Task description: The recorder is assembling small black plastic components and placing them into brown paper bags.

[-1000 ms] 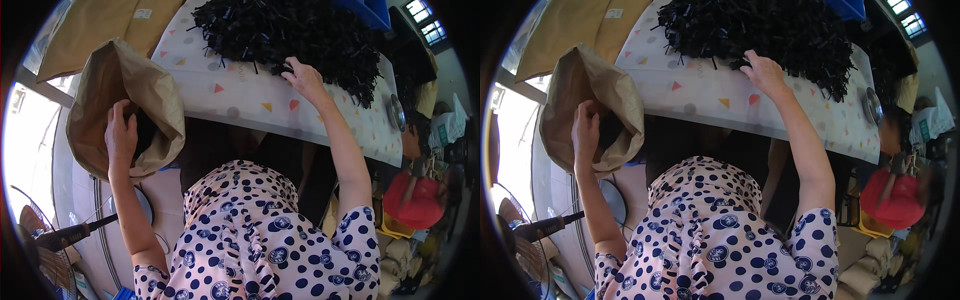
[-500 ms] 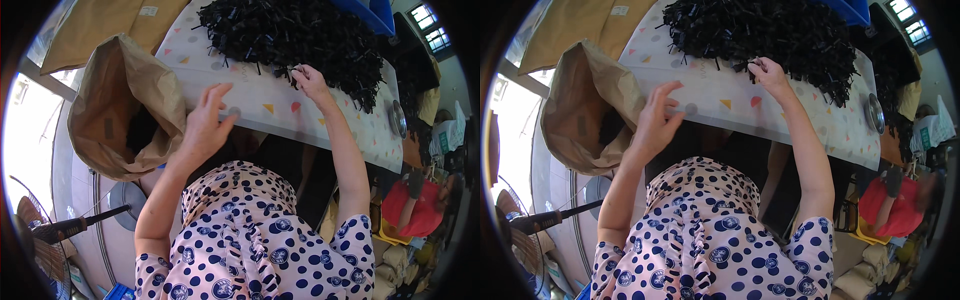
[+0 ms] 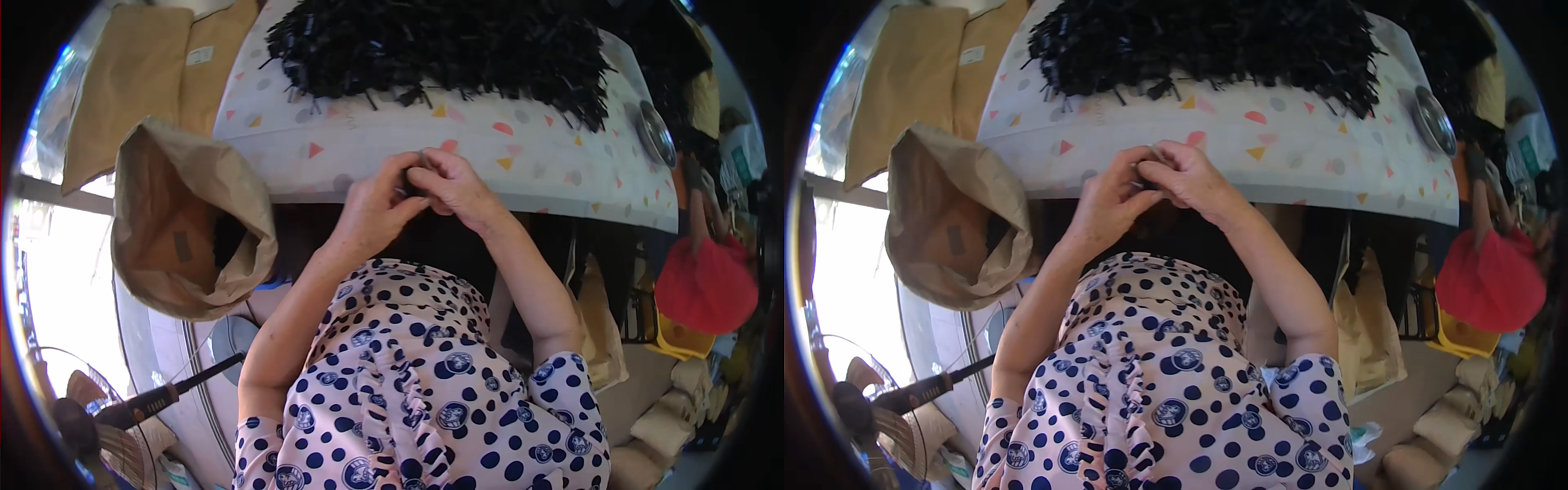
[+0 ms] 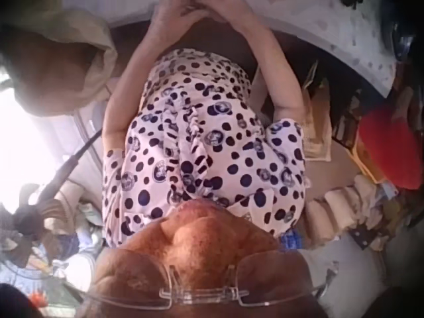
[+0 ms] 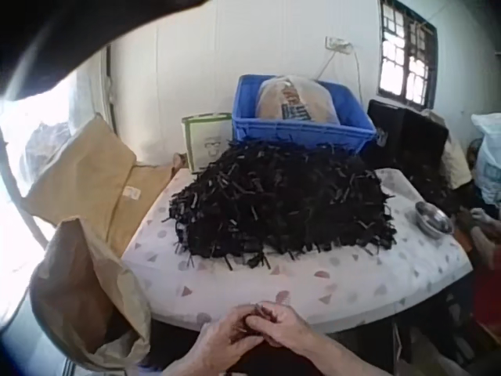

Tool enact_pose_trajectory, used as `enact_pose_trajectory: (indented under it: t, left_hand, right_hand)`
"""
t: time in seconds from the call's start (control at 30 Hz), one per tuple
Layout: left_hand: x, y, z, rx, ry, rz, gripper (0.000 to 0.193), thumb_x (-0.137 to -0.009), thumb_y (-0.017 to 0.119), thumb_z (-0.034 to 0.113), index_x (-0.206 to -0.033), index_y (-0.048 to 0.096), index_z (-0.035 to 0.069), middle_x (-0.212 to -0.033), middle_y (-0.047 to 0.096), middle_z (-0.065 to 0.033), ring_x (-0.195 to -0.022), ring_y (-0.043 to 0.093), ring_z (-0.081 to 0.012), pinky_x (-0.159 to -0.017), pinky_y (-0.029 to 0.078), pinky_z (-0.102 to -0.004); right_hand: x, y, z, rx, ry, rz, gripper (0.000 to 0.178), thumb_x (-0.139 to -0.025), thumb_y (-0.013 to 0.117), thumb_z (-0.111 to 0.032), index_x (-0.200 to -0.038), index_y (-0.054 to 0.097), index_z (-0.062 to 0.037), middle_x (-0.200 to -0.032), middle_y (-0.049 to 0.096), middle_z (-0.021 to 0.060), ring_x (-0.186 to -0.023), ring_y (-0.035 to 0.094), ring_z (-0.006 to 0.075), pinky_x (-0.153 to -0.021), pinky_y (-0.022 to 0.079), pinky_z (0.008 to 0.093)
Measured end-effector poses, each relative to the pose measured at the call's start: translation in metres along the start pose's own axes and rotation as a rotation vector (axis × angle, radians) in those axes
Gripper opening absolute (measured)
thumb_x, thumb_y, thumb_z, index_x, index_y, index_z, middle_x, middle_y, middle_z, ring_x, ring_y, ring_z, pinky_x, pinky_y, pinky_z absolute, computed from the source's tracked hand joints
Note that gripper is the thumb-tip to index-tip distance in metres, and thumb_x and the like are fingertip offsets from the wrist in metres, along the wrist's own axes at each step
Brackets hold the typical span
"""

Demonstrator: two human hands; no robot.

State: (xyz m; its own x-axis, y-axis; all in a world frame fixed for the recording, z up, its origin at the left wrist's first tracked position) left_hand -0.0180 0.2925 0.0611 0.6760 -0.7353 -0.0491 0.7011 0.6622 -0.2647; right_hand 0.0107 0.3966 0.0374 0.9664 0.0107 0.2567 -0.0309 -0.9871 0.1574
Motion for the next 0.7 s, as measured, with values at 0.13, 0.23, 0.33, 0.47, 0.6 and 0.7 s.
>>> enact_pose_trajectory:
  t: [0.13, 0.23, 0.33, 0.47, 0.6, 0.7]
  left_hand:
    - [0.009, 0.001, -0.001, 0.181, -0.030, 0.030, 0.043, -0.086, 0.059, -0.003, -0.126, 0.045, 0.005, -0.094, 0.061, -0.0049, -0.076, 0.062, -0.0098, -0.068, 0.050, -0.0205]
    - [0.009, 0.007, -0.005, 0.228, -0.137, 0.015, 0.040, -0.089, 0.057, -0.001, -0.126, 0.044, 0.005, -0.091, 0.060, -0.0045, -0.076, 0.062, -0.0097, -0.066, 0.049, -0.0201]
    - [0.010, 0.010, -0.005, 0.224, -0.143, 0.003, 0.038, -0.090, 0.056, 0.000, -0.126, 0.043, 0.006, -0.090, 0.059, -0.0044, -0.078, 0.062, -0.0098, -0.065, 0.049, -0.0200]
    - [0.014, 0.011, -0.004, 0.190, -0.148, -0.003, 0.037, -0.090, 0.055, -0.001, -0.124, 0.042, 0.006, -0.090, 0.058, -0.0039, -0.078, 0.062, -0.0092, -0.066, 0.049, -0.0195]
    - [0.015, 0.008, -0.004, 0.095, -0.141, 0.004, 0.031, -0.089, 0.054, -0.002, -0.117, 0.044, 0.006, -0.089, 0.058, -0.0038, -0.074, 0.061, -0.0082, -0.064, 0.048, -0.0199]
    - [0.014, 0.008, 0.000, -0.019, -0.156, 0.002, 0.027, -0.088, 0.053, -0.003, -0.111, 0.044, 0.006, -0.082, 0.058, -0.0025, -0.070, 0.060, -0.0070, -0.060, 0.048, -0.0199]
  right_hand:
    - [0.005, 0.009, 0.004, -0.085, -0.042, -0.082, 0.019, -0.094, 0.057, -0.025, -0.097, 0.058, -0.0069, -0.064, 0.046, -0.0058, -0.048, 0.036, 0.0011, -0.041, 0.026, 0.0166]
    - [0.025, -0.010, -0.011, 0.039, -0.352, 0.132, 0.020, -0.099, 0.047, -0.023, -0.098, 0.057, -0.0059, -0.061, 0.043, -0.0055, -0.047, 0.034, 0.0015, -0.040, 0.024, 0.0172]
    - [0.032, -0.003, -0.005, 0.163, -0.392, 0.093, 0.019, -0.100, 0.044, -0.019, -0.098, 0.054, -0.0036, -0.065, 0.048, -0.0025, -0.055, 0.041, 0.0045, -0.050, 0.034, 0.0190]
    - [0.040, 0.007, -0.011, 0.348, -0.400, 0.075, 0.018, -0.099, 0.045, -0.017, -0.096, 0.052, -0.0009, -0.072, 0.053, 0.0022, -0.066, 0.048, 0.0086, -0.062, 0.042, 0.0242]
    - [0.042, 0.011, -0.009, 0.357, -0.345, 0.061, 0.018, -0.098, 0.045, -0.016, -0.095, 0.052, -0.0001, -0.072, 0.054, 0.0045, -0.066, 0.050, 0.0103, -0.062, 0.043, 0.0256]
    - [0.039, 0.012, -0.005, 0.362, -0.328, 0.057, 0.018, -0.098, 0.045, -0.016, -0.094, 0.052, 0.0003, -0.071, 0.054, 0.0058, -0.065, 0.050, 0.0117, -0.062, 0.043, 0.0262]
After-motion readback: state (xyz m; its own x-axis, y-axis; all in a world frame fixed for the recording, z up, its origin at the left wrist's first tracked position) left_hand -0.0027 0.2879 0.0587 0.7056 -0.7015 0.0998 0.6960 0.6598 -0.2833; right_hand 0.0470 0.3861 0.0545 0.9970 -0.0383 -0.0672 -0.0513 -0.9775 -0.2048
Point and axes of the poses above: each hand's wrist, its own x-axis away from the middle knuckle, its own y-axis out of the palm, z = x × y, the point moved 8 cm from there along -x, towards the middle knuckle
